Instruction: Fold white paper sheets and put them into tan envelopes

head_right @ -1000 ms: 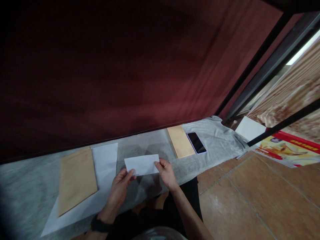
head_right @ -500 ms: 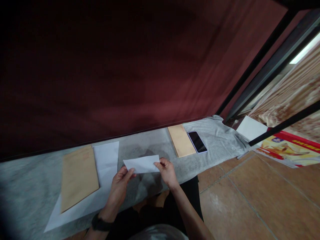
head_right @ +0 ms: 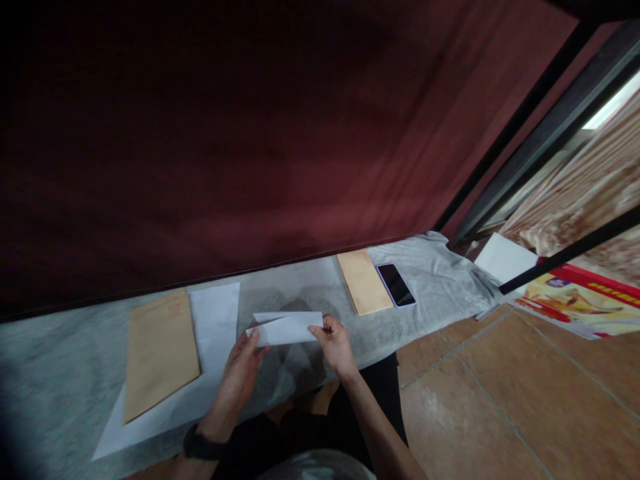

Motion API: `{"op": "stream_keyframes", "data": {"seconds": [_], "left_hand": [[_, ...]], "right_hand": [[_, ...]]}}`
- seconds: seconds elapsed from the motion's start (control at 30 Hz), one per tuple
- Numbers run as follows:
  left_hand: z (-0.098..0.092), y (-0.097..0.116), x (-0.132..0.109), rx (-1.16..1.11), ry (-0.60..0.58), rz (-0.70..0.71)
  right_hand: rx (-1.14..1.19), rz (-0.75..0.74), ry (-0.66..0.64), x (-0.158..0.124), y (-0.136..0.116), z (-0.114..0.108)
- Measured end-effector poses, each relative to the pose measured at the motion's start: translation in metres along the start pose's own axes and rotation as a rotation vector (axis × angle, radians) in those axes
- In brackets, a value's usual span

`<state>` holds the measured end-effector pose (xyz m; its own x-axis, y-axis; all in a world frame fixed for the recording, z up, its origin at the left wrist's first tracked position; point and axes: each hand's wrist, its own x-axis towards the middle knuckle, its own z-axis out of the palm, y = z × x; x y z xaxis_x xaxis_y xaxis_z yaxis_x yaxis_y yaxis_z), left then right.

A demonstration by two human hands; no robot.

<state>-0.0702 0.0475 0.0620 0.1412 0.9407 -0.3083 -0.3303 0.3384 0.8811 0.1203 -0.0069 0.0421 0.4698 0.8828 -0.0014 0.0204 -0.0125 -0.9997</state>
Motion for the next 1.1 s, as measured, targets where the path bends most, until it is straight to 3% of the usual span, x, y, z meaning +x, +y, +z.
{"op": "stream_keyframes", "data": {"seconds": [0.33, 0.7, 0.9, 1.1], "left_hand": [[-0.007, 0.001, 0.0, 0.119, -0.105, 0.056], [-0.013, -0.006, 0.006, 0.374, -0.07, 0.078], [-0.024, -0.029, 0.026, 0.598, -0.012, 0.182], [-0.025, -0.036, 0.038, 0.914, 0.041, 0.322]], "right_hand": [[0.039, -0.006, -0.022, 0.0, 0.002, -0.003], [0.044, 0.027, -0.037, 0.009, 0.019, 0.003], [-0.286, -0.102, 0.042, 0.014, 0.031, 0.006], [-0.638, -0.383, 0.12, 0.011, 0.039, 0.008]]}}
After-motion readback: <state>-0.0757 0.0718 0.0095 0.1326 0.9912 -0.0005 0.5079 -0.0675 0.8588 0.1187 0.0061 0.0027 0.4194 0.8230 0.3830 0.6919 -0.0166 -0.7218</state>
